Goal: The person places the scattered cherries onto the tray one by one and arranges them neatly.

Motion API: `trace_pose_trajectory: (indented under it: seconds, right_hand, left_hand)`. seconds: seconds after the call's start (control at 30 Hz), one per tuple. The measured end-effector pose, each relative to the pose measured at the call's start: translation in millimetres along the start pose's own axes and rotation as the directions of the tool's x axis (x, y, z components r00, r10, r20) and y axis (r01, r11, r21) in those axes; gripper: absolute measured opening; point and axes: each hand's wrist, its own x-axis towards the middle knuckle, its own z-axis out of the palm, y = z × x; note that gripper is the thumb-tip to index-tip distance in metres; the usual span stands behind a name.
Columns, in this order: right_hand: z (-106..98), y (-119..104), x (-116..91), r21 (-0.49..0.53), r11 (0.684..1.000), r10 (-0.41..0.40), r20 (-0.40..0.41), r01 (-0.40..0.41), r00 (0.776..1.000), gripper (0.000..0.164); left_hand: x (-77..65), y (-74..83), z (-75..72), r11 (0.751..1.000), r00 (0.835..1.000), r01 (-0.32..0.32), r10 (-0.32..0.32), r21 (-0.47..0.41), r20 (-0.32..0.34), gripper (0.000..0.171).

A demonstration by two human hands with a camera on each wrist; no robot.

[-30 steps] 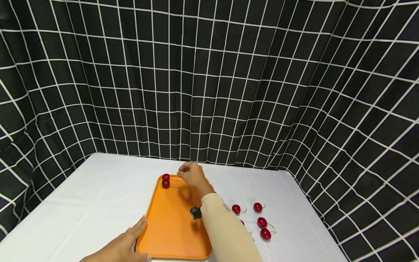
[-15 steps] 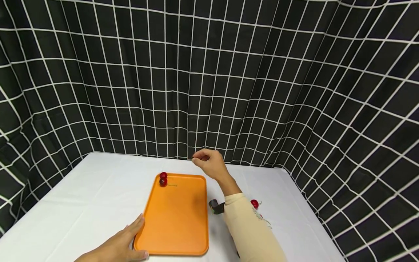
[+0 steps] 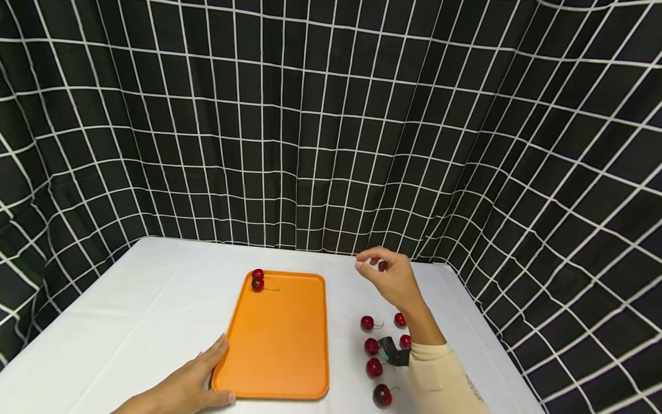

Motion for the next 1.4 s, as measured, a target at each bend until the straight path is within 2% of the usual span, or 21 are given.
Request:
trace_pose_trajectory:
  seconds: [0.2, 0.4, 0.5, 0.7, 0.77, 1.0, 1.27, 1.33, 1.4]
  right_hand:
    - [-32.9, 49.0, -41.2, 0.02, 0.991, 0.131, -0.084, -0.129, 0.988, 0.012]
    - [-46.7, 83.7, -71.4, -0.011, 0.968, 0.247, -0.135, -0.251, 0.96, 0.018]
    - [-50.4, 100.4, -85.1, -0.048, 0.944, 0.315, -0.151, -0.325, 0.937, 0.019]
    - [-56.4, 126.8, -113.3, -0.12, 0.876, 0.451, -0.146, -0.468, 0.881, 0.023]
    - [-58.0, 132.6, -121.8, -0.128, 0.864, 0.471, -0.134, -0.486, 0.872, 0.022]
    - [-64.0, 143.6, -143.0, -0.165, 0.847, 0.502, -0.067, -0.506, 0.862, 0.013]
    - [-67.0, 152.2, -156.9, -0.213, 0.815, 0.558, 0.041, -0.538, 0.829, 0.015]
    - [-66.7, 152.7, -158.8, -0.22, 0.813, 0.562, 0.054, -0.539, 0.825, 0.015]
    - [-66.7, 152.9, -159.9, -0.217, 0.822, 0.551, 0.073, -0.526, 0.831, 0.015]
  left_hand:
    - [-3.8, 1.0, -5.2, 0.999, 1.0, -0.01, 0.011, 0.035, -0.016, 0.111]
    - [-6.8, -1.0, -7.2, 0.999, 0.999, 0.011, -0.01, 0.038, -0.031, 0.111]
    - [-5.8, -1.1, -6.7, 1.0, 0.999, 0.004, -0.003, 0.03, -0.034, 0.112]
    - [-4.9, 0.3, -4.3, 1.0, 1.0, -0.02, 0.02, 0.005, -0.02, 0.112]
    - [-4.8, 0.8, -4.0, 1.0, 1.0, -0.021, 0.021, 0.006, -0.02, 0.112]
    - [-2.2, 1.3, -3.9, 0.998, 0.999, -0.054, 0.054, 0.023, -0.008, 0.112]
    - [0.7, 1.0, 1.2, 0.999, 0.999, -0.046, 0.046, 0.023, -0.001, 0.113]
    - [1.1, 1.0, 2.1, 0.999, 0.999, -0.045, 0.045, 0.021, -0.001, 0.113]
    - [1.0, 1.4, 2.5, 0.999, 0.999, -0.042, 0.042, 0.025, -0.001, 0.113]
